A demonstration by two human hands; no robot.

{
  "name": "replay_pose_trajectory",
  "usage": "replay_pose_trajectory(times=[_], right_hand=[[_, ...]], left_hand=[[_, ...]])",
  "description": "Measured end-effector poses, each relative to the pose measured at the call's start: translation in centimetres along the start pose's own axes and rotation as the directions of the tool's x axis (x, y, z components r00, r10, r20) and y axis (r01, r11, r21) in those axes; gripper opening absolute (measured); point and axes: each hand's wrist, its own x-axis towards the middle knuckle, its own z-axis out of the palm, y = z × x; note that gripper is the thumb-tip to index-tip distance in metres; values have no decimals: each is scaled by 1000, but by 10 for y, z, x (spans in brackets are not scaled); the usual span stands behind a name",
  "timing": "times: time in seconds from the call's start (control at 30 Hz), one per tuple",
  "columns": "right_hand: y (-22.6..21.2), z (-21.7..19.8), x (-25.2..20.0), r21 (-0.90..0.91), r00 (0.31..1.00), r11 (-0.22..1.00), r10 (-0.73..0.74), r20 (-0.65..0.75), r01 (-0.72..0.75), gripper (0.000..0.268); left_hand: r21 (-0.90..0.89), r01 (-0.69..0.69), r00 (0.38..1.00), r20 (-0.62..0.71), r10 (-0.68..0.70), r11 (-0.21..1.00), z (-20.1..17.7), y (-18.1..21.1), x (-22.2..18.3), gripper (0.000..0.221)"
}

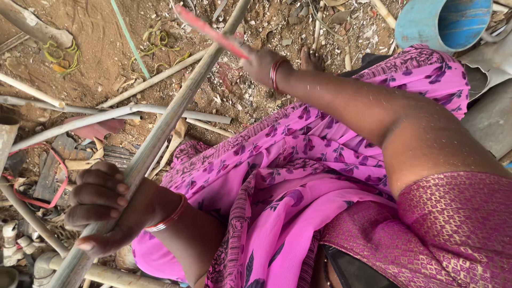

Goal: The person uses a hacksaw blade to cut a grey plastic pipe while sitting amidst a large pile of scrap PVC pipes and fittings. They hold the pipe steady with one hand and saw through it with repeated strokes of the blade, eventually severing a piece.

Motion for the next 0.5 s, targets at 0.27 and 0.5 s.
replay_pose_trajectory(times=[0.27, 0.5], right_hand=[[16, 28, 15, -818, 963, 527, -243, 115, 231, 20], [0, 12, -5, 126, 947, 952, -253, -196, 280, 65]], left_hand=[[37, 29, 997, -75, -26, 999, -6, 2, 1, 48], [27, -14, 999, 52, 13, 1000, -12, 3, 7, 50]])
